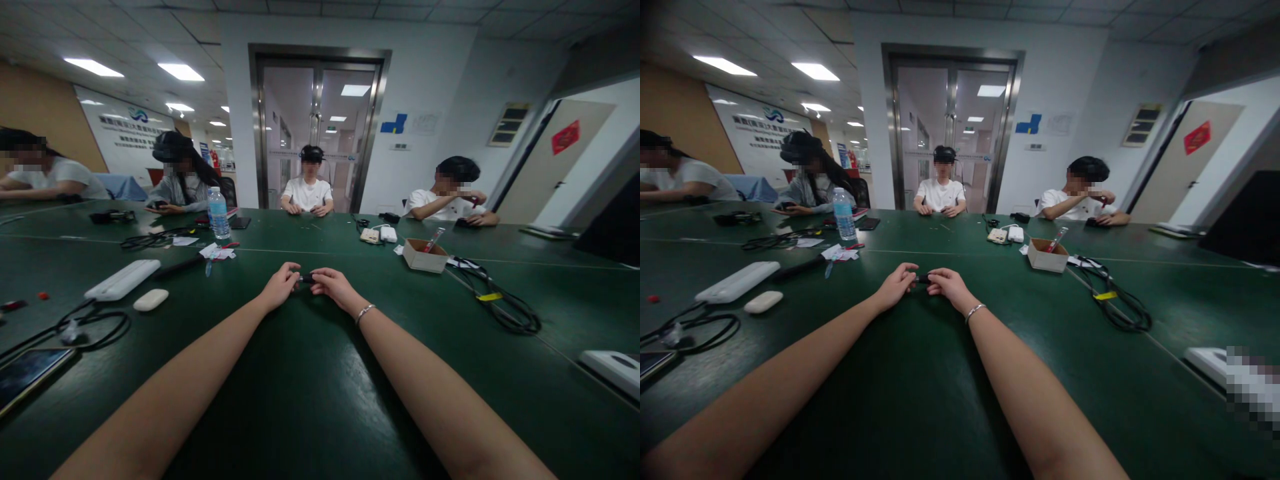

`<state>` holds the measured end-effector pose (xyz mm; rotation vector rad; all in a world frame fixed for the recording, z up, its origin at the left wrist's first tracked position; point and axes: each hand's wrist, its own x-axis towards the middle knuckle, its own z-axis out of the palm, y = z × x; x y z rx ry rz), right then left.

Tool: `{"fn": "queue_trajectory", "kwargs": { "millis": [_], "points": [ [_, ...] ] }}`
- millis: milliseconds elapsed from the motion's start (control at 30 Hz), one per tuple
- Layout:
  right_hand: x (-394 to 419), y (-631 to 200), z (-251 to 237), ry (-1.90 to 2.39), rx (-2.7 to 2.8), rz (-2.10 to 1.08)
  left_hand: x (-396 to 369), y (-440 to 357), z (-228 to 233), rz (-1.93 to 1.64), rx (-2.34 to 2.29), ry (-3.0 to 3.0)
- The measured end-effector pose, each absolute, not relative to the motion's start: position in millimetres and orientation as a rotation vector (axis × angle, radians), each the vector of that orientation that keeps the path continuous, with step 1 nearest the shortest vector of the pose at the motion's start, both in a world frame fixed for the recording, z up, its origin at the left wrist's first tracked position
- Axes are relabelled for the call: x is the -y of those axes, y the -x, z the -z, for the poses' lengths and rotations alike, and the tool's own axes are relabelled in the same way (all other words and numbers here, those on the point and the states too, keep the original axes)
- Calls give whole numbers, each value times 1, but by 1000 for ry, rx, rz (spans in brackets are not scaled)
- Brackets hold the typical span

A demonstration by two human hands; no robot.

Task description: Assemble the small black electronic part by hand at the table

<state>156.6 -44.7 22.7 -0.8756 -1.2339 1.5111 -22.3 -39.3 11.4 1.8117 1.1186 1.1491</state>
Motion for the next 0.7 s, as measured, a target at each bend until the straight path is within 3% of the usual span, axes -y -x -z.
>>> {"fn": "queue_trajectory", "kwargs": {
  "millis": [700],
  "points": [
    [46,-156,-24,888,1233,-1511,39,23,-11,-1097,-1124,-1819]
  ]
}}
